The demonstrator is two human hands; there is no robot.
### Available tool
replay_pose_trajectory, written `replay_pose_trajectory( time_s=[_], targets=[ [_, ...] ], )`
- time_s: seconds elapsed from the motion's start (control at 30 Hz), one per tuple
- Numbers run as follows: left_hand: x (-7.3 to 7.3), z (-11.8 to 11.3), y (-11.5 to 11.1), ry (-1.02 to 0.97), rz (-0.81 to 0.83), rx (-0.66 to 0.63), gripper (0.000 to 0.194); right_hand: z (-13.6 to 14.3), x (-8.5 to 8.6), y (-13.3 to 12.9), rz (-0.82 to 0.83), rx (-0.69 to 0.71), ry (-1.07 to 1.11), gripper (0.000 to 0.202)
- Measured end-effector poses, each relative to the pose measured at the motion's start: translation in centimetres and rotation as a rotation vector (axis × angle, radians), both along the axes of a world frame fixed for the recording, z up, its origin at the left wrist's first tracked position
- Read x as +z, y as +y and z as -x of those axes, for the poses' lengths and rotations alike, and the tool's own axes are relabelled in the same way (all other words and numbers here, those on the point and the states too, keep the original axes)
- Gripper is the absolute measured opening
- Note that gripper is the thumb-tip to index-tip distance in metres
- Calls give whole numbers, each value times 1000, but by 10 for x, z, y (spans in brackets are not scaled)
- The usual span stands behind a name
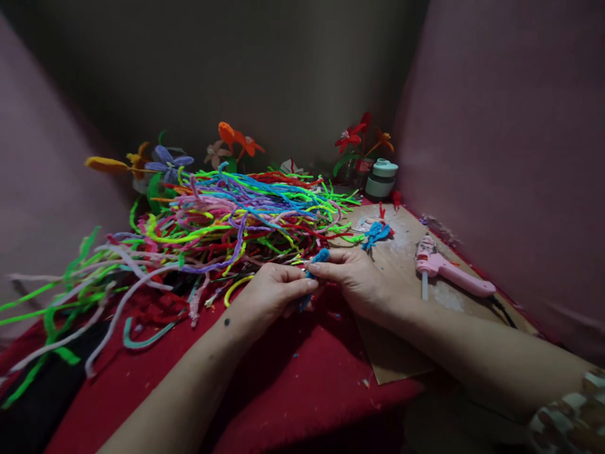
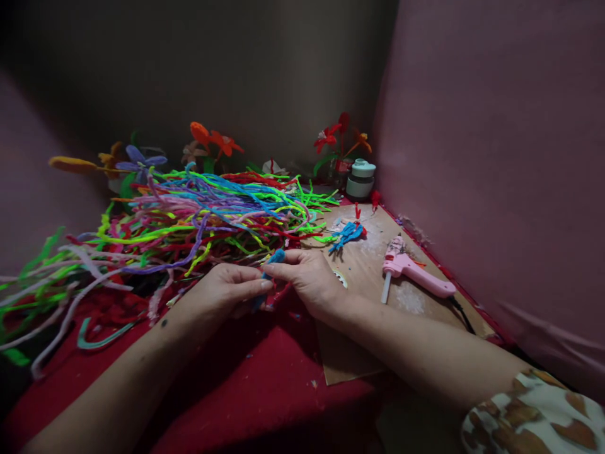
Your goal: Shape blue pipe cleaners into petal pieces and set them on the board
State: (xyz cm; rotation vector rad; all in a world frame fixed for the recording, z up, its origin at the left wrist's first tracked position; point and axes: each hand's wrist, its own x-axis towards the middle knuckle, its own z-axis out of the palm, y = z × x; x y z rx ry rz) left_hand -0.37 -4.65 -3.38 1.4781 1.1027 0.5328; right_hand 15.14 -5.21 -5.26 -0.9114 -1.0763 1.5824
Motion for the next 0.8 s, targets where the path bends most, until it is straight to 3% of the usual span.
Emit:
replay_pose_trajectory(
  time_s=[0.13,0.27,0.4,0.6,0.8],
  targets=[
    [9,4,0,141,-15,-54,29,-3,2,4,-19,-64,-70,19],
    [12,7,-2,30,46,-7,22,-5,3,7,20,-104,-75,20],
    [9,4,-4,-69,44,38,33,-4,1,10,46,-98,-4,22],
    [8,7,-5,-256,-109,49,27,-7,-7,19,51,-86,146,20],
    [6,6,-5,-158,-263,37,14,-7,-7,18,123,-10,201,20]
  ],
)
